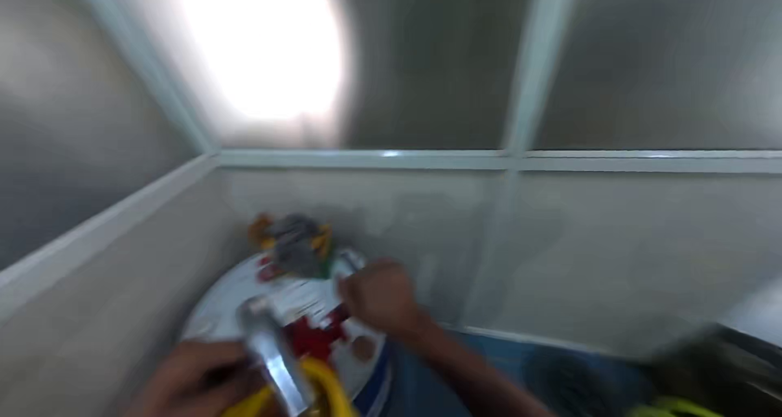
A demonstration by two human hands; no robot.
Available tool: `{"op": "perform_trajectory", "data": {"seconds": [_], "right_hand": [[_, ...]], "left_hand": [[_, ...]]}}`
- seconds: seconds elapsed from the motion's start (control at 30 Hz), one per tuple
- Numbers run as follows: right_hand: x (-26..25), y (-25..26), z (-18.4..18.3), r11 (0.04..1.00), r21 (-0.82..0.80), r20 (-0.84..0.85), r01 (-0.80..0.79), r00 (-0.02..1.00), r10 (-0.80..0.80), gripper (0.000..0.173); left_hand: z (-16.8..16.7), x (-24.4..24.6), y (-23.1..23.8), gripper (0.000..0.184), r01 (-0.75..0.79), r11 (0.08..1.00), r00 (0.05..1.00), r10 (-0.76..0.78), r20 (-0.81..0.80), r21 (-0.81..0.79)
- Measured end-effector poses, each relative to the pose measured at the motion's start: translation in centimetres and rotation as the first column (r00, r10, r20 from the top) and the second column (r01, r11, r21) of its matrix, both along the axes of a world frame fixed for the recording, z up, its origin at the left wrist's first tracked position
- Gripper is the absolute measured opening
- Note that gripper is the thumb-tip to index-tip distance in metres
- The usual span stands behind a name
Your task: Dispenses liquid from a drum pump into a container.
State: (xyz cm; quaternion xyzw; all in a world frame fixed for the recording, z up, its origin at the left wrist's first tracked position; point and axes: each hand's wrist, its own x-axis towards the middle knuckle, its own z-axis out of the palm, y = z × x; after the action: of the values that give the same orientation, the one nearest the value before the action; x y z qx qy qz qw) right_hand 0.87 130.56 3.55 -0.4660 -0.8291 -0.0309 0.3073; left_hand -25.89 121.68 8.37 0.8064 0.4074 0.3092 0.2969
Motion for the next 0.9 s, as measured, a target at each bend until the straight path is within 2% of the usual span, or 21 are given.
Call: {"op": "perform_trajectory", "data": {"seconds": [0.07,0.1,0.3,0.4,0.5,0.6,0.67,0.77,0.9], "right_hand": [[-1.3,2.6,-1.0,0.984,0.178,-0.034,0.023,0.999,-0.017,0.043],[-1.8,3.3,-0.9,0.982,0.184,-0.029,0.039,0.999,-0.034,0.048],[-3.6,5.1,1.3,0.993,-0.070,0.062,0.099,0.994,-0.095,0.054],[-3.6,5.2,1.3,0.991,-0.069,0.098,0.114,0.989,-0.107,0.056],[-3.7,4.8,0.8,0.995,-0.002,0.071,0.102,0.992,-0.101,0.056],[-3.9,4.7,-0.3,0.983,0.169,-0.001,0.068,0.998,-0.069,0.054],[-4.5,6.3,-0.9,0.975,0.217,-0.050,0.055,0.998,-0.045,0.054],[-5.4,8.4,-0.3,0.998,0.062,-0.028,-0.008,1.000,0.010,0.053],[-5.6,8.1,0.4,0.999,-0.044,0.029,0.007,1.000,-0.006,0.054]], "left_hand": [[-1.3,0.0,1.0,0.016,0.016,0.999,0.996,-0.020,0.087,0.043],[-1.7,0.0,1.0,0.015,0.027,0.999,0.991,-0.031,0.127,0.032],[-1.3,0.4,0.5,0.010,0.023,0.996,0.981,-0.004,0.193,-0.092],[-1.3,0.5,0.4,0.011,0.017,0.993,0.979,0.007,0.202,-0.117],[-1.2,0.6,0.3,0.012,0.011,0.991,0.978,0.017,0.208,-0.134],[-1.3,0.8,0.0,0.011,0.008,0.992,0.977,0.020,0.213,-0.126],[-1.0,0.9,-0.1,0.013,-0.003,0.991,0.980,0.029,0.197,-0.132],[-0.5,2.1,0.0,0.018,-0.041,0.986,0.990,0.062,0.130,-0.159],[-0.7,3.3,0.6,0.012,-0.050,0.980,0.990,0.075,0.123,-0.193]]}}
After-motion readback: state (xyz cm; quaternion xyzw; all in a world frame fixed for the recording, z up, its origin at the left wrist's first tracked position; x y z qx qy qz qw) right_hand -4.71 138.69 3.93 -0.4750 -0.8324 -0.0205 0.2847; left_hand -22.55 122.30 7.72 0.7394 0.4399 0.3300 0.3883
